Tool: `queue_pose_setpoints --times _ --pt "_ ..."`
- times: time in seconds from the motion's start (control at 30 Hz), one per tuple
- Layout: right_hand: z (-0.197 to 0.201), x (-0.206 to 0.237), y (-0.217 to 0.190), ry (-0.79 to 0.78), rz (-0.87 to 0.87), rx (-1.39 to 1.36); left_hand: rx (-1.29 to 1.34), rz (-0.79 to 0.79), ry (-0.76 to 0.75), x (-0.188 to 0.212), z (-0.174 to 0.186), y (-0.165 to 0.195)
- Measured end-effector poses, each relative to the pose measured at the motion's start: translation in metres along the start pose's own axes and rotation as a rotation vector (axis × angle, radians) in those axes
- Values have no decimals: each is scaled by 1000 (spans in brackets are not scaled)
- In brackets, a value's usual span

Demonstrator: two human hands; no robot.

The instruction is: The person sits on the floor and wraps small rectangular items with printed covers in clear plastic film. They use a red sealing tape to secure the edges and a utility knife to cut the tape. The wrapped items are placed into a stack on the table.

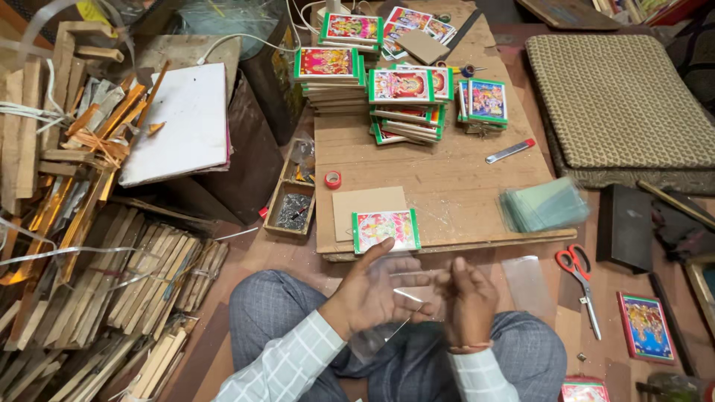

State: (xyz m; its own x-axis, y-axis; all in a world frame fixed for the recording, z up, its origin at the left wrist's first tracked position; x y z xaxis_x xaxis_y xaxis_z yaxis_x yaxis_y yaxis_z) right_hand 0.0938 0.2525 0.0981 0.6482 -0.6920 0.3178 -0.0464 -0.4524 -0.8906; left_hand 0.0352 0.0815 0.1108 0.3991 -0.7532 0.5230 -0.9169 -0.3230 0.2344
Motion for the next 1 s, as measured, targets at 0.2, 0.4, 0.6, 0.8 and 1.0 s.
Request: queue_pose_setpoints --times 0.2,0.4,0.6,0.8,1.0 --pt "16 28 -19 236 207 705 56 -57 -131 -3 -4 5" --pt "-18 92 -5 -452 924 776 -36 -281 14 -20 -6 10" --pt "-46 66 13 -450 1021 901 -88 -508 16 -27 -13 -14" --pt "-80 -31 7 -337 932 770 -25 -549 4 -21 -24 -32" --pt "-71 -2 44 -366 849 628 9 -372 283 -26 -11 -12"
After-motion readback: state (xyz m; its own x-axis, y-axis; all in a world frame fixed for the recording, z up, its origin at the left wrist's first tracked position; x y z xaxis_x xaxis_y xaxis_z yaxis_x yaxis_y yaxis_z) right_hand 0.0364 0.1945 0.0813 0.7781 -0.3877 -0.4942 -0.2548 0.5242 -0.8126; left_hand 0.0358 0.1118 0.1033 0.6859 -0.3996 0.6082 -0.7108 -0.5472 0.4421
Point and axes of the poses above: each hand's wrist, its own x-axis away from the middle knuckle, its own z-axis out of the back of the hand, y = z × x, the point moved 3 cm from there along -x, towards the middle knuckle, and after that the axes turned 9 degrees about y, right-handed, at the moved point
